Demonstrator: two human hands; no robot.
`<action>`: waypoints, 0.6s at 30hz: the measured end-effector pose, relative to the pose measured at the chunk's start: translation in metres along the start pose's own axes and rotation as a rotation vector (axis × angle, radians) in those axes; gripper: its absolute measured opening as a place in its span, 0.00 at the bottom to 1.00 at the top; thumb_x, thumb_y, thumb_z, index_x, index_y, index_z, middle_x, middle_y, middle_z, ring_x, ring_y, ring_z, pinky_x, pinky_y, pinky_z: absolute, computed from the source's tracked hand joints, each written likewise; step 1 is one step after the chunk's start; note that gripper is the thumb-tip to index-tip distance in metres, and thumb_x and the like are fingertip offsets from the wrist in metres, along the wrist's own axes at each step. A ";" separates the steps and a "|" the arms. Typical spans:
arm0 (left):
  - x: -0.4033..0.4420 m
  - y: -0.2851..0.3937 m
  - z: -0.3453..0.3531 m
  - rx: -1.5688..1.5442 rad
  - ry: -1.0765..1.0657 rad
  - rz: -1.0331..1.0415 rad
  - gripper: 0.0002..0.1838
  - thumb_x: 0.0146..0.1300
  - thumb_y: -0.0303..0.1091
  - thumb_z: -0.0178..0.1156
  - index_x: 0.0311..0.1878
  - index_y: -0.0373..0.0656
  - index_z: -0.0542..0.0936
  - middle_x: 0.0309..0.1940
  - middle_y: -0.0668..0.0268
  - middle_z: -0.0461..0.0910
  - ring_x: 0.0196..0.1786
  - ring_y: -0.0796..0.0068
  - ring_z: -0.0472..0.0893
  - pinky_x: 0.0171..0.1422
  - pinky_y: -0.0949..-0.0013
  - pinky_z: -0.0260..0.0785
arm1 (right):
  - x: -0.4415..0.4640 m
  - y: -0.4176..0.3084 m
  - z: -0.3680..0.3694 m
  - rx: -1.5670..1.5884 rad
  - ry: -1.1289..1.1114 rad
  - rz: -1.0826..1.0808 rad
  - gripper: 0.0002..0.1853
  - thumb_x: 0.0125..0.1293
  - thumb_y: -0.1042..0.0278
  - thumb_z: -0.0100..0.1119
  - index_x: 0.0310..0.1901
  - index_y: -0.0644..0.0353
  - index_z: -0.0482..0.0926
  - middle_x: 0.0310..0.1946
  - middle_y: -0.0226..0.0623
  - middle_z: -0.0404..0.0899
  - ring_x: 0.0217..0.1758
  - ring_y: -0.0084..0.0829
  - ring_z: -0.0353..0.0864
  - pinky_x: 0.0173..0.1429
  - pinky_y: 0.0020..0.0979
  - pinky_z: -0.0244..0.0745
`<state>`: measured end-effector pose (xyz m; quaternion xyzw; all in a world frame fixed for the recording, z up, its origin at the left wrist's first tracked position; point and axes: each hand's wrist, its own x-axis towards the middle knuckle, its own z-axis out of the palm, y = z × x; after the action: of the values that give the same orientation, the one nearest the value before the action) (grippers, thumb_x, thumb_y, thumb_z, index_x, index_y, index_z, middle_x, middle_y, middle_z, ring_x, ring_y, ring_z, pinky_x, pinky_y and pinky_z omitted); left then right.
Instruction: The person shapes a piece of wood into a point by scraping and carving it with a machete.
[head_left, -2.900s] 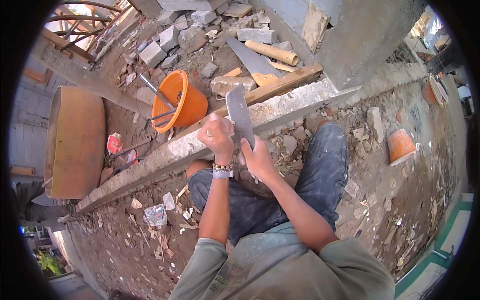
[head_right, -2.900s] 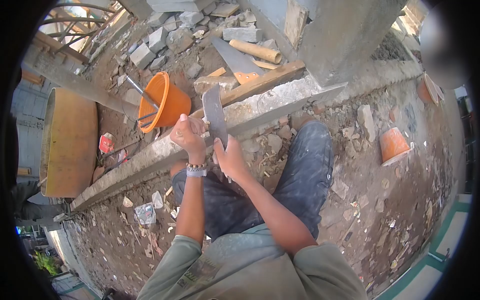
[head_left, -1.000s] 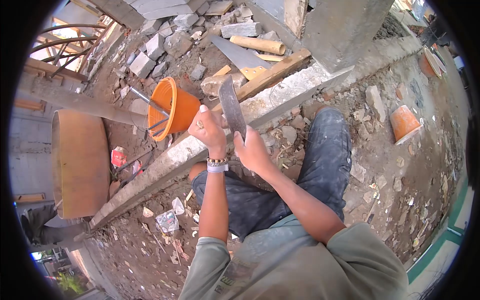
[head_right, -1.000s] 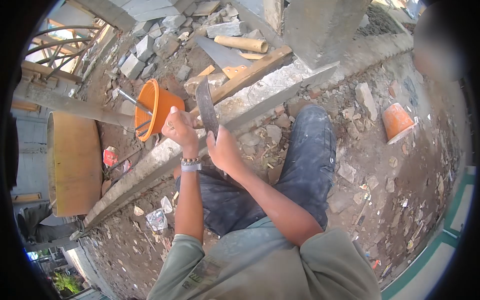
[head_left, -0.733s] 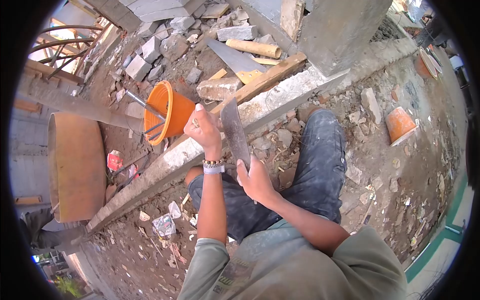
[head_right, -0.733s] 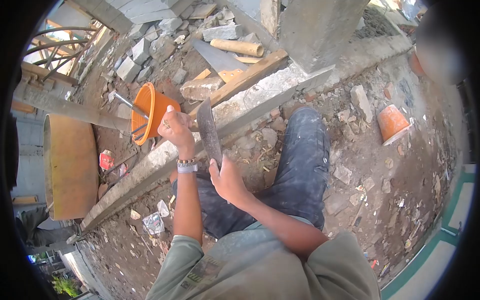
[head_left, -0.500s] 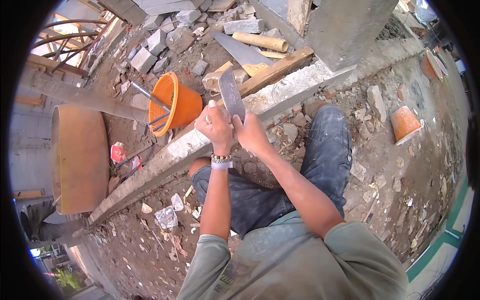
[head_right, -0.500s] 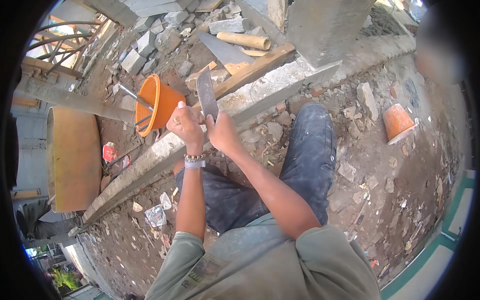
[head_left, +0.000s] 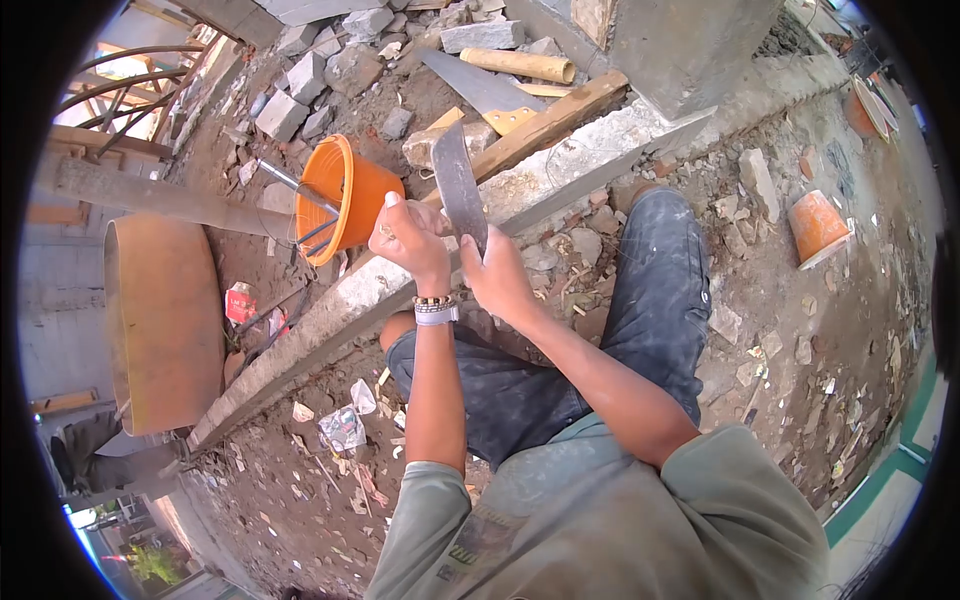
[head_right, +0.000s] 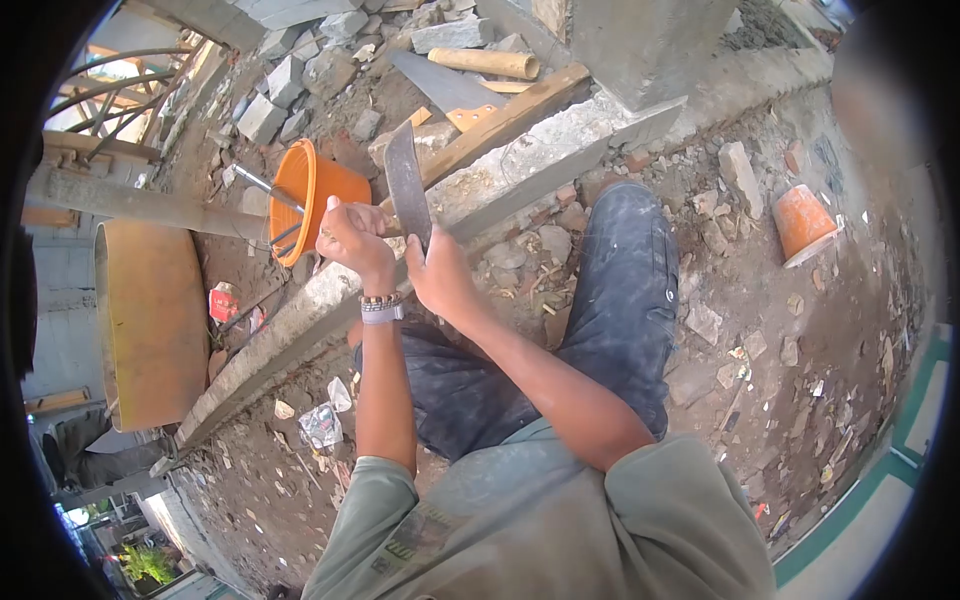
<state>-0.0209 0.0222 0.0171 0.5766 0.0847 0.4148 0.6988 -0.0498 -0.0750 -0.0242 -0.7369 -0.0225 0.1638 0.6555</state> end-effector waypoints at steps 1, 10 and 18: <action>0.000 -0.002 0.000 -0.015 0.015 0.006 0.27 0.76 0.36 0.51 0.16 0.44 0.61 0.10 0.69 0.63 0.13 0.79 0.62 0.19 0.71 0.55 | -0.028 -0.018 -0.010 0.037 -0.032 0.084 0.15 0.73 0.64 0.54 0.44 0.72 0.75 0.26 0.53 0.82 0.32 0.52 0.85 0.40 0.48 0.76; -0.007 0.001 -0.002 -0.030 -0.019 0.020 0.27 0.76 0.38 0.51 0.17 0.43 0.63 0.10 0.68 0.66 0.13 0.80 0.63 0.18 0.72 0.57 | 0.006 -0.008 -0.012 0.132 -0.120 0.024 0.14 0.75 0.64 0.52 0.43 0.71 0.75 0.25 0.46 0.81 0.17 0.33 0.79 0.26 0.39 0.74; -0.010 -0.003 0.019 0.082 0.029 0.066 0.26 0.76 0.38 0.51 0.17 0.43 0.64 0.10 0.70 0.62 0.11 0.80 0.59 0.16 0.71 0.54 | -0.009 -0.009 -0.049 1.329 -0.533 0.563 0.12 0.78 0.60 0.50 0.43 0.61 0.70 0.20 0.26 0.69 0.08 0.17 0.56 0.11 0.23 0.53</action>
<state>-0.0147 0.0009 0.0171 0.6011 0.0925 0.4422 0.6592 -0.0430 -0.1223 -0.0092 -0.1016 0.1117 0.4755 0.8666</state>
